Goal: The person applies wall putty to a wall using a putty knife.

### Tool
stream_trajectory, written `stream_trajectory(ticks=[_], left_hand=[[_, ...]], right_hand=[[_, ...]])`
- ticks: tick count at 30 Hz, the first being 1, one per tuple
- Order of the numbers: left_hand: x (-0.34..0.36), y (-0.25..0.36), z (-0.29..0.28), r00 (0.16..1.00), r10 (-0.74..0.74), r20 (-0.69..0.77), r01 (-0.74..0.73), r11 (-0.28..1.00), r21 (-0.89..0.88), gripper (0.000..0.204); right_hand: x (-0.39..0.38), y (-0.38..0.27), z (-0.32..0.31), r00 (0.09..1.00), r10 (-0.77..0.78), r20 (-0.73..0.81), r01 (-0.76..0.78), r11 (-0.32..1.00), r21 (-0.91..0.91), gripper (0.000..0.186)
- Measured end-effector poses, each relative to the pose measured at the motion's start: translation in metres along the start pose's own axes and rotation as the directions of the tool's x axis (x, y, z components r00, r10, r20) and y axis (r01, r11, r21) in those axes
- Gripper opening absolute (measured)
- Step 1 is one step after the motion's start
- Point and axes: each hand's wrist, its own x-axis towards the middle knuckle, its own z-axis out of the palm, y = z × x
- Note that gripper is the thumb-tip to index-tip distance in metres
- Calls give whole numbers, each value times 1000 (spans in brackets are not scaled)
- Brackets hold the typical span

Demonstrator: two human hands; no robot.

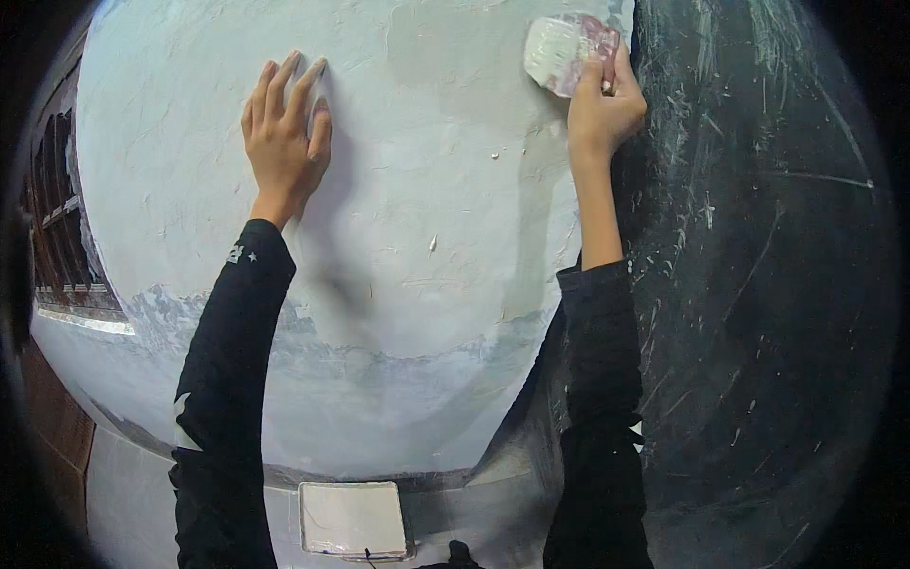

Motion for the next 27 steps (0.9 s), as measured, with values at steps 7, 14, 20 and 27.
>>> stream_trajectory(ticks=[7, 14, 20, 27], left_hand=[[-3, -11, -1, 1000, 31, 4, -31, 999, -17, 45], [0, 4, 2, 1000, 15, 13, -15, 1000, 10, 47], [-3, -8, -2, 1000, 31, -1, -31, 999, 29, 46], [-2, -2, -1, 1000, 18, 6, -18, 1000, -9, 45]], right_hand=[[-47, -5, 59, 976, 40, 216, -31, 998, -47, 46], [1, 19, -29, 999, 37, -3, -37, 999, -35, 39], [-54, -7, 53, 990, 61, 130, -67, 997, 41, 44], [-66, -22, 35, 996, 48, 75, -38, 990, -139, 41]])
